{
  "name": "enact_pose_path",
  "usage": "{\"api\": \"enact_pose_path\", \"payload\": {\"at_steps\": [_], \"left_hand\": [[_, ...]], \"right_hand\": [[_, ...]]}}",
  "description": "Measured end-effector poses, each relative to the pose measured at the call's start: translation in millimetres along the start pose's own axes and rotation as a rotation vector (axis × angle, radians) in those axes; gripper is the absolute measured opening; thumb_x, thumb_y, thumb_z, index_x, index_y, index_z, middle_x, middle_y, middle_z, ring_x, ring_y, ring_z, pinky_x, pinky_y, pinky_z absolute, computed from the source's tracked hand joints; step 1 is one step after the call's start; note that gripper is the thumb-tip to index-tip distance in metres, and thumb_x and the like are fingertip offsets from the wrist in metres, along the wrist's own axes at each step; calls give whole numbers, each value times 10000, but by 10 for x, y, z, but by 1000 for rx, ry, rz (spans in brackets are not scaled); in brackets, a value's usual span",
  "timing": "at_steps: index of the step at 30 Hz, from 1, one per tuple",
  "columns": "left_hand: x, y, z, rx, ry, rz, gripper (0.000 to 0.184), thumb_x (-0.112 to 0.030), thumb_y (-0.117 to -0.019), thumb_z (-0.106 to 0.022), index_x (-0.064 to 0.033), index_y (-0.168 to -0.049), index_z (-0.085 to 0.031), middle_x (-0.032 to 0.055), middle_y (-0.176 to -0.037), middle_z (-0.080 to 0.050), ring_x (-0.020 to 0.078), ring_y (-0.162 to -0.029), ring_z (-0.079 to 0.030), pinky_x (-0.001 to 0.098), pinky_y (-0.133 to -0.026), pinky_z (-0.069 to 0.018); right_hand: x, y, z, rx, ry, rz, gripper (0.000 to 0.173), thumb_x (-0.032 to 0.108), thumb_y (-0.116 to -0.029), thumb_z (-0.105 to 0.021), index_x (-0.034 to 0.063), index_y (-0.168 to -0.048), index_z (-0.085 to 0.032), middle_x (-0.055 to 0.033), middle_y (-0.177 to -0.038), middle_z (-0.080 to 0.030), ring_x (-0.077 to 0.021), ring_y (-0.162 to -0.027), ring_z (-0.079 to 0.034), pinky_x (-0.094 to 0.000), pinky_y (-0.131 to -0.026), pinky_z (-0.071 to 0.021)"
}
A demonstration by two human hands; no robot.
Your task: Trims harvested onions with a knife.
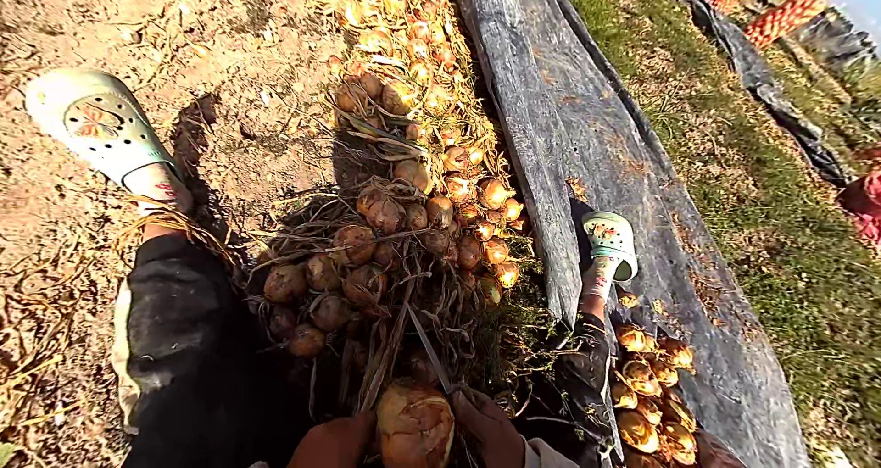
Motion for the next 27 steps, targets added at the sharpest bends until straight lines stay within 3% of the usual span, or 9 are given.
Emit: {"api": "enact_pose_path", "payload": {"at_steps": [3, 5, 9, 11, 14, 17, 21, 23, 27], "left_hand": [[-94, -107, -1, -201, -154, -105, 634, -536, -789, -798, 78, -893, -681, 230, -713, -676, 417, -660, -702, 585, -610, -569], [-89, -285, 33, -406, -217, -155, 671, -625, -852, -663, 45, -847, -675, 160, -629, -643, 327, -555, -672, 508, -514, -554], [-372, -638, 168, -754, -337, -297, 485, -415, -985, -516, 32, -941, -699, 118, -714, -695, 254, -646, -712, 405, -596, -597], [-567, -777, 73, -815, -438, -448, 330, -250, -1021, -472, -5, -1007, -693, 88, -760, -703, 229, -702, -705, 345, -656, -595], [-722, -816, -341, -642, -511, -605, 251, -56, -874, -581, -13, -1075, -725, 94, -797, -717, 256, -690, -712, 384, -615, -587], [-734, -711, -793, -172, -390, -468, 139, 5, -903, -631, 51, -1013, -702, 201, -831, -716, 365, -734, -742, 489, -639, -616], [-707, -915, -1019, 576, -324, -93, 282, -21, -1048, -462, 79, -1299, -541, 314, -1194, -643, 492, -1110, -657, 615, -903, -533], [-816, -1123, -1106, 640, -326, -172, 285, -22, -1047, -475, 67, -1312, -532, 314, -1215, -627, 500, -1133, -639, 633, -919, -519], [-1446, -1650, -1072, 476, -398, -523, 303, 4, -997, -558, 45, -1296, -584, 290, -1165, -654, 478, -1068, -663, 608, -849, -543]], "right_hand": [[133, -3, 33, -39, -58, -8, 386, 236, -1070, -314, 173, -887, -647, 120, -696, -682, 38, -627, -635, -179, -625, -552], [152, 10, 57, -36, -85, -26, 495, 265, -1069, -209, 207, -724, -559, 119, -494, -522, 30, -393, -464, -152, -396, -392], [-23, -35, 251, -99, -164, -47, 550, 350, -1106, -140, 160, -767, -529, 80, -520, -508, -20, -407, -470, -186, -410, -418], [-100, -19, 299, -51, -218, 14, 439, 514, -1052, -354, 144, -911, -544, 93, -617, -571, -8, -484, -524, -180, -470, -460], [-113, -53, 354, -106, -341, 149, 665, 700, -752, -753, 132, -1065, -605, 85, -755, -668, -24, -626, -625, -231, -584, -543], [-165, -48, 354, -249, -479, 86, 396, 424, -1086, -372, 85, -1138, -571, 22, -860, -715, -57, -799, -701, -260, -742, -599], [-427, 12, 487, -333, -602, -144, 633, 471, -1108, -179, 141, -738, -572, 14, -508, -552, -63, -407, -527, -226, -404, -466], [-334, 65, 678, -303, -599, -36, 671, 504, -1089, -195, 180, -627, -559, 47, -445, -498, -32, -348, -463, -190, -359, -402], [113, 246, 1273, -404, -346, 447, 523, 579, -1054, -353, 227, -736, -573, 89, -480, -515, -8, -362, -465, -181, -356, -409]]}}
Point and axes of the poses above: each hand's wrist, its own y-axis away from the middle knuckle, its own z-axis out of the back of the hand, x = y × z, the point moved 4 cm from there along -y, towards the middle knuckle
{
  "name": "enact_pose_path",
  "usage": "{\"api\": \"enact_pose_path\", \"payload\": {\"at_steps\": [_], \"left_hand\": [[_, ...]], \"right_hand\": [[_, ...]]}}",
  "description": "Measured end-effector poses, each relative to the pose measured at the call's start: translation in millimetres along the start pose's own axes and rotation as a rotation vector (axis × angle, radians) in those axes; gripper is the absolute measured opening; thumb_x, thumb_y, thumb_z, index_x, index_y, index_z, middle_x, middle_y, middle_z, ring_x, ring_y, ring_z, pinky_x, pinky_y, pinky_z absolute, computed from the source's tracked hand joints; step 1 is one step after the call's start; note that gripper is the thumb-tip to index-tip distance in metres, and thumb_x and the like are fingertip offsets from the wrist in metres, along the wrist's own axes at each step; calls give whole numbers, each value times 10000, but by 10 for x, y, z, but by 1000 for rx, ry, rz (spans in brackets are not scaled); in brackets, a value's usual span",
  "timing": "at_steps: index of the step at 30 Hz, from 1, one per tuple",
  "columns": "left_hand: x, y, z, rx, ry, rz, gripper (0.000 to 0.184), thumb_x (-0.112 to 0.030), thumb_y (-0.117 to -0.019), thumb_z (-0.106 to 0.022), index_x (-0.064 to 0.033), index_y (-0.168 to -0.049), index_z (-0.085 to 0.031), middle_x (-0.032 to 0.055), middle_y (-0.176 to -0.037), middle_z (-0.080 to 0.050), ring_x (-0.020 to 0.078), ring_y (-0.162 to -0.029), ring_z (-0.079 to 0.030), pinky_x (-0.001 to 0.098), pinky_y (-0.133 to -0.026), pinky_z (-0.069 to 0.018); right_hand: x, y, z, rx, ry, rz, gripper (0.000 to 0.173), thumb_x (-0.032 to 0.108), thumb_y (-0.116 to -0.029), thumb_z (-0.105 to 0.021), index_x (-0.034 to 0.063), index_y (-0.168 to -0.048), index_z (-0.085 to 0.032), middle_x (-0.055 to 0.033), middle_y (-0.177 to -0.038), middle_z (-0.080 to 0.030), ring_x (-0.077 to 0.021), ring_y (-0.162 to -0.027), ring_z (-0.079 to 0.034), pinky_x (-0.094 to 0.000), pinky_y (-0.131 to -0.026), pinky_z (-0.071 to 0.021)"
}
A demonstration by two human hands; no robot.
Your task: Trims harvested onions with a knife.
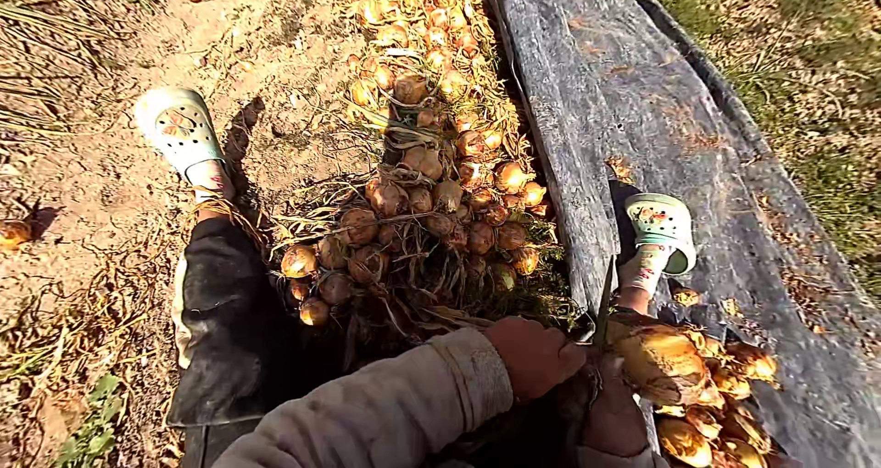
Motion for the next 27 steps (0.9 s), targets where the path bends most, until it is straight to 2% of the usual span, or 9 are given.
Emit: {"api": "enact_pose_path", "payload": {"at_steps": [2, 6, 8, 11, 14, 18, 22, 25, 27], "left_hand": [[95, -137, 374, -105, 12, 163, 341, 11, -1022, -515, 18, -1355, -588, 275, -1259, -647, 453, -1130, -659, 599, -892, -543], [670, 198, 896, -232, -87, 483, 313, -185, -1074, -522, -34, -1328, -626, 211, -1268, -668, 401, -1165, -660, 591, -949, -525], [838, 469, 745, -47, -146, 550, 344, -306, -1042, -600, -46, -1257, -662, 193, -1215, -675, 385, -1134, -661, 594, -926, -530], [1108, 754, 153, 246, -166, 641, 387, -279, -945, -731, -69, -1266, -680, 195, -1254, -669, 419, -1176, -634, 638, -918, -528], [1060, 827, -270, 356, -171, 335, 373, -135, -954, -688, -5, -1301, -652, 230, -1339, -625, 447, -1300, -545, 612, -1008, -483], [685, 754, -691, 617, -303, -163, 247, 77, -966, -560, 108, -1191, -657, 277, -1266, -641, 477, -1298, -534, 612, -1034, -446], [870, 590, -650, 722, -421, 21, 318, 71, -994, -504, 119, -1296, -592, 262, -1428, -541, 467, -1396, -425, 623, -1078, -393], [946, 618, -311, 697, -439, 73, 478, 76, -996, -507, -16, -1465, -521, 199, -1556, -449, 474, -1409, -406, 642, -1054, -399], [999, 664, -146, 669, -453, 137, 528, 69, -1002, -514, -72, -1509, -482, 218, -1536, -456, 499, -1375, -438, 656, -1007, -436]], "right_hand": [[409, -65, 226, 47, -5, 203, 448, 523, -1042, -432, 257, -742, -629, 99, -518, -543, -2, -396, -495, -173, -382, -430], [1022, -105, 855, -373, 182, 421, 639, 444, -1087, -5, 195, -744, -482, 77, -457, -498, -42, -351, -474, -198, -352, -429], [1061, -95, 1083, -504, 152, 365, 722, 587, -1044, 30, 163, -817, -509, 53, -498, -527, -65, -382, -500, -216, -370, -451], [882, -90, 1040, -462, 156, 307, 774, 669, -998, 36, 168, -822, -527, 53, -533, -569, -63, -410, -540, -214, -389, -478], [578, -109, 676, -333, 156, 253, 696, 581, -1049, -12, 181, -837, -541, 74, -537, -565, -49, -421, -541, -204, -407, -485], [257, -112, 265, -125, 217, 155, 581, 487, -1087, -133, 182, -847, -566, 91, -555, -589, -32, -450, -565, -189, -444, -500], [69, -52, -41, -35, 239, 86, 515, 526, -1078, -229, 172, -882, -548, 96, -546, -570, -27, -441, -547, -187, -449, -489], [-22, 27, -108, -4, 271, 26, 543, 642, -1033, -330, 180, -849, -548, 105, -543, -556, -17, -438, -534, -182, -450, -481], [-91, 57, -97, 11, 315, -39, 508, 565, -1059, -300, 143, -904, -536, 110, -555, -547, -14, -445, -526, -179, -456, -480]]}}
Point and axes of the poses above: each hand's wrist, its own y-axis away from the middle knuckle, its own z-axis out of the back of the hand, x = y × z, the point moved 4 cm from there along -y, towards the middle knuckle
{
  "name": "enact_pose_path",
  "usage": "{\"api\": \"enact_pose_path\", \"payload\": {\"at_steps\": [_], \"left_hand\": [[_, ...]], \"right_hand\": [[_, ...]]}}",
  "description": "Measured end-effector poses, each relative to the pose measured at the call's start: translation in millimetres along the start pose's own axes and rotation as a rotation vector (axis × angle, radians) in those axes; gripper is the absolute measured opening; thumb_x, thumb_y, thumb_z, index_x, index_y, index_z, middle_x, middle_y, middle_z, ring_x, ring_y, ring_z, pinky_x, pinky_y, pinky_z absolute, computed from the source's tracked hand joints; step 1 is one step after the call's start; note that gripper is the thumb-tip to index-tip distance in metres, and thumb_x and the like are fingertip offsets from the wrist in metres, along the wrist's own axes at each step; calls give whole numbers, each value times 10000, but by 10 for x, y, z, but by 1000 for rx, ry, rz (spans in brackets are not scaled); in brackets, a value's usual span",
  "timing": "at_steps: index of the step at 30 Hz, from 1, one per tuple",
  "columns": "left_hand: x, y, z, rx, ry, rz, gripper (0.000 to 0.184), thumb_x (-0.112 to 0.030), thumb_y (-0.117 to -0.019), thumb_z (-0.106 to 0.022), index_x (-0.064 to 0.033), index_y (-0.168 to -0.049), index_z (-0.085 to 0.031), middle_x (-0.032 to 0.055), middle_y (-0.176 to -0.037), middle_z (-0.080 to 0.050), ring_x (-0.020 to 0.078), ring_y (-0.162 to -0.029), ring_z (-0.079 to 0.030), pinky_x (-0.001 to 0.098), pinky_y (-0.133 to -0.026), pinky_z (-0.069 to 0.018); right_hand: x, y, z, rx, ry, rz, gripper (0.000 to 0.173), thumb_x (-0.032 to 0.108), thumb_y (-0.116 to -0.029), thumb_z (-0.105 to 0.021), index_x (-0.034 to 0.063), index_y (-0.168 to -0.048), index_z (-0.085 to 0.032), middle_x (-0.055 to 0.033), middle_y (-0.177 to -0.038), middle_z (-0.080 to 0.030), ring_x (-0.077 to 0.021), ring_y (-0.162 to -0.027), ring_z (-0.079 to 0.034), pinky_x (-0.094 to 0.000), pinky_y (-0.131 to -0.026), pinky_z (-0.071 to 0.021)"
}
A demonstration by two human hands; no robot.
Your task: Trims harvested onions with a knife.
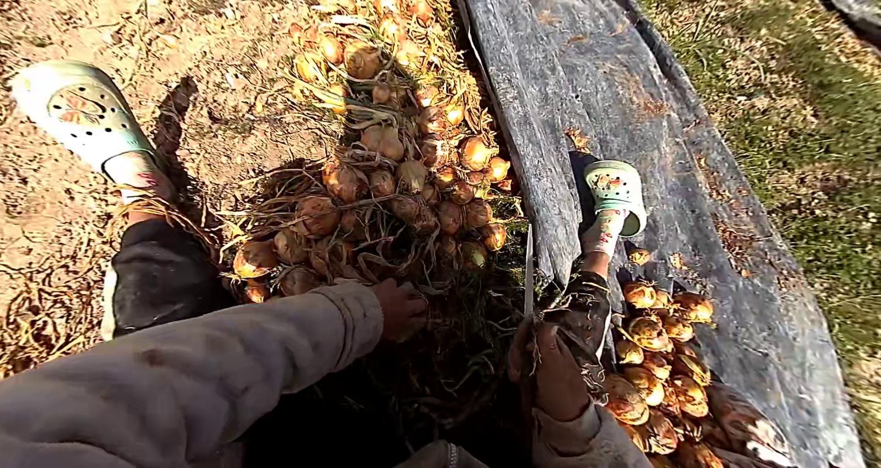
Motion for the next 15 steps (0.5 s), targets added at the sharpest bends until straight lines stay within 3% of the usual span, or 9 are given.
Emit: {"api": "enact_pose_path", "payload": {"at_steps": [4, 7, 9, 11, 13, 15], "left_hand": [[137, 140, -14, 39, 7, 158, 410, 31, -1022, -496, 27, -1432, -490, 268, -1318, -602, 468, -1249, -572, 587, -955, -504], [97, 298, -81, -58, 187, 211, 349, -45, -1035, -535, 55, -1369, -534, 264, -1294, -619, 455, -1257, -575, 578, -991, -491], [43, 454, -146, -369, 434, 207, 376, -179, -1013, -644, 77, -1285, -603, 270, -1246, -659, 453, -1232, -606, 581, -1027, -483], [-64, 563, -257, -787, 646, 140, 409, -270, -945, -727, 85, -1145, -688, 248, -1067, -721, 435, -1059, -684, 583, -938, -538], [-208, 569, -355, -1122, 690, 54, 444, -440, -947, -647, -7, -995, -733, 122, -886, -733, 313, -899, -690, 515, -834, -560], [-371, 552, -397, -1286, 719, -37, 523, -595, -1003, -480, -126, -994, -711, 30, -875, -714, 209, -935, -642, 486, -929, -460]], "right_hand": [[-178, 22, -60, 41, 76, -111, 414, 401, -1066, -278, 86, -1024, -545, 103, -600, -535, -14, -474, -517, -190, -488, -494], [-240, 38, -116, 97, 153, -125, 531, 453, -983, -480, -7, -1245, -518, 101, -699, -552, -3, -542, -540, -209, -544, -518], [-232, 54, -134, 124, 243, -104, 786, 537, -869, -634, -84, -1325, -483, 47, -852, -622, 10, -669, -597, -206, -641, -545], [-206, 74, -147, 181, 342, -36, 1122, 724, -734, -703, -152, -1387, -450, -88, -1148, -684, -10, -975, -641, -217, -873, -534], [-155, 79, -203, 211, 360, 94, 1253, 830, -626, -714, -163, -1348, -468, -100, -1164, -696, -15, -1044, -654, -220, -913, -546], [-30, 116, -262, 240, 325, 262, 1252, 829, -615, -721, -178, -1319, -480, -93, -1144, -710, -6, -1059, -661, -227, -925, -557]]}}
Point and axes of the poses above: each hand's wrist, its own y-axis away from the middle knuckle, its own z-axis out of the back of the hand, x = y × z, the point moved 4 cm from there along -y, towards the middle knuckle
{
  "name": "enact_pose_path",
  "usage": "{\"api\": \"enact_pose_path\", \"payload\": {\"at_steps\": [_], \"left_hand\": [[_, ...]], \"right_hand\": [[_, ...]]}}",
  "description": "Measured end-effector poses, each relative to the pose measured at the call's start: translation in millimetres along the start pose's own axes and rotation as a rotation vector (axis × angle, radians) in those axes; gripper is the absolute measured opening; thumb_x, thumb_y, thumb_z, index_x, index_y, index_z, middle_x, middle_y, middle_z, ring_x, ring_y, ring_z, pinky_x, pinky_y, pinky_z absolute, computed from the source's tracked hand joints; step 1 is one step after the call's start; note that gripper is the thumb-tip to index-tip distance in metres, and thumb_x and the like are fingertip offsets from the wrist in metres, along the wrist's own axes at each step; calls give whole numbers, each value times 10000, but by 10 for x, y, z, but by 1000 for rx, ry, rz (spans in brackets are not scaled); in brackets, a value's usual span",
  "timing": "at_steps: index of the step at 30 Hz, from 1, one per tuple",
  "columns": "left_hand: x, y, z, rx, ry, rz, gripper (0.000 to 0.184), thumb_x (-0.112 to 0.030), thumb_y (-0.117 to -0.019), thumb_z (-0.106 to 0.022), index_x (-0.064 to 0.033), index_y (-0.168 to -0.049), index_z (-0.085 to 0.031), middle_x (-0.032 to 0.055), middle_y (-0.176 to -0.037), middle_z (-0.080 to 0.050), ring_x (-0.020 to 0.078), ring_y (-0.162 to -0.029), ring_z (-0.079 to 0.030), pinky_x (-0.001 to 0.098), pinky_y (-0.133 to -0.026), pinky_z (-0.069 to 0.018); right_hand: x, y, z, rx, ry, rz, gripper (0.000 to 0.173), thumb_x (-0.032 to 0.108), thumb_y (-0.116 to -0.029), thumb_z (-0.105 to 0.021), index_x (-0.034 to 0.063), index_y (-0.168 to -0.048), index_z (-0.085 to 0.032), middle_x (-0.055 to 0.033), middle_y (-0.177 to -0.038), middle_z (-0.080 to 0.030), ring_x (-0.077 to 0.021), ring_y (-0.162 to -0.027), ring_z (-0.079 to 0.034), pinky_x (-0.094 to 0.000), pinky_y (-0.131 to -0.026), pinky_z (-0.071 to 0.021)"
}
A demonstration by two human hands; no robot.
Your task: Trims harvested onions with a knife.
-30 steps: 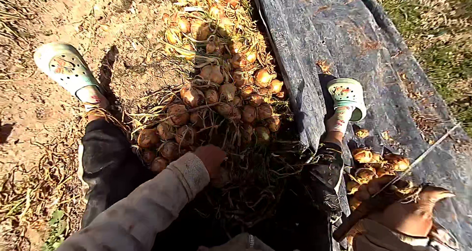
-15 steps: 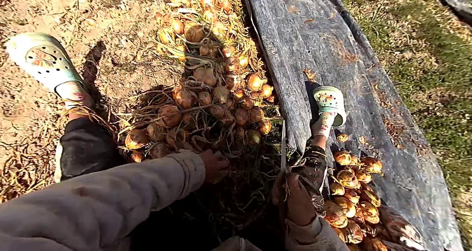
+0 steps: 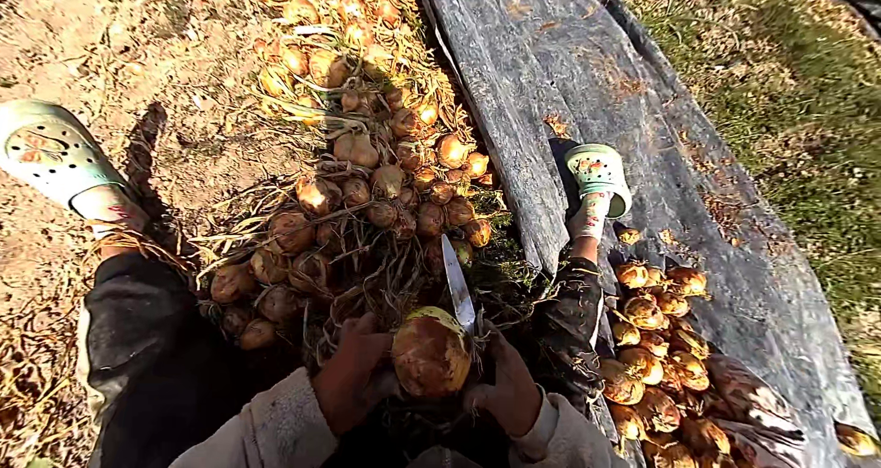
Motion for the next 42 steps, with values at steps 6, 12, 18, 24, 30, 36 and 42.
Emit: {"api": "enact_pose_path", "payload": {"at_steps": [6, 12, 18, 24, 30, 36, 42], "left_hand": [[-270, 106, -32, 126, 248, -127, 662, -635, -1049, -295, -106, -1033, -694, 43, -974, -745, 99, -1120, -671, 418, -1217, -309], [-264, 134, 55, 224, 319, 3, 679, -663, -999, -427, -30, -986, -670, 56, -778, -685, 35, -747, -668, 218, -659, -552], [-270, 162, -25, 109, 108, 68, 710, -718, -869, -614, -18, -946, -702, 81, -791, -734, 88, -756, -719, 294, -664, -598], [-271, 146, -109, -150, -289, 64, 708, -742, -909, -514, -63, -759, -645, 69, -612, -641, 190, -580, -659, 388, -557, -553], [-222, -123, -114, -373, -356, 175, 431, -365, -1027, -492, -19, -876, -699, 70, -718, -678, 154, -683, -688, 314, -638, -578], [-168, -71, -724, -83, -426, -96, 326, 17, -836, -627, 54, -1152, -703, 208, -950, -717, 356, -813, -737, 485, -708, -625], [-337, 74, -1029, 252, -345, -165, 269, 57, -832, -674, 64, -1099, -699, 237, -1009, -730, 384, -870, -750, 486, -731, -623]], "right_hand": [[317, 89, 118, 34, 23, 338, 866, 760, -848, -581, -6, -1251, -582, 32, -1045, -732, 64, -1037, -654, -207, -907, -568], [220, 144, 46, 181, -231, 179, 698, 573, -982, -551, 30, -1419, -514, 67, -1202, -708, 40, -1123, -634, -237, -999, -543], [84, 190, -11, 181, -389, -147, 699, 559, -956, -614, -19, -1325, -482, 109, -1051, -696, 50, -917, -662, -194, -816, -573], [8, 145, -88, 93, -480, -399, 294, 415, -1050, -437, 169, -994, -587, 145, -597, -536, 38, -439, -465, -150, -429, -417], [-236, 82, -136, 10, -643, -452, 445, 546, -1022, -462, 111, -967, -539, 92, -590, -538, -20, -454, -521, -192, -452, -484], [-551, 78, -311, -64, -730, -587, 846, 574, -781, -793, -18, -1303, -488, -7, -999, -695, -52, -868, -682, -250, -774, -584], [-778, 164, -458, -326, -834, -787, 308, 247, -1111, -389, 12, -1198, -568, -55, -922, -681, -81, -839, -671, -260, -788, -564]]}}
Point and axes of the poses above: each hand's wrist, its own y-axis away from the middle knuckle, its own z-axis out of the back of the hand, x = y × z, the point moved 4 cm from there along -y, towards the middle knuckle
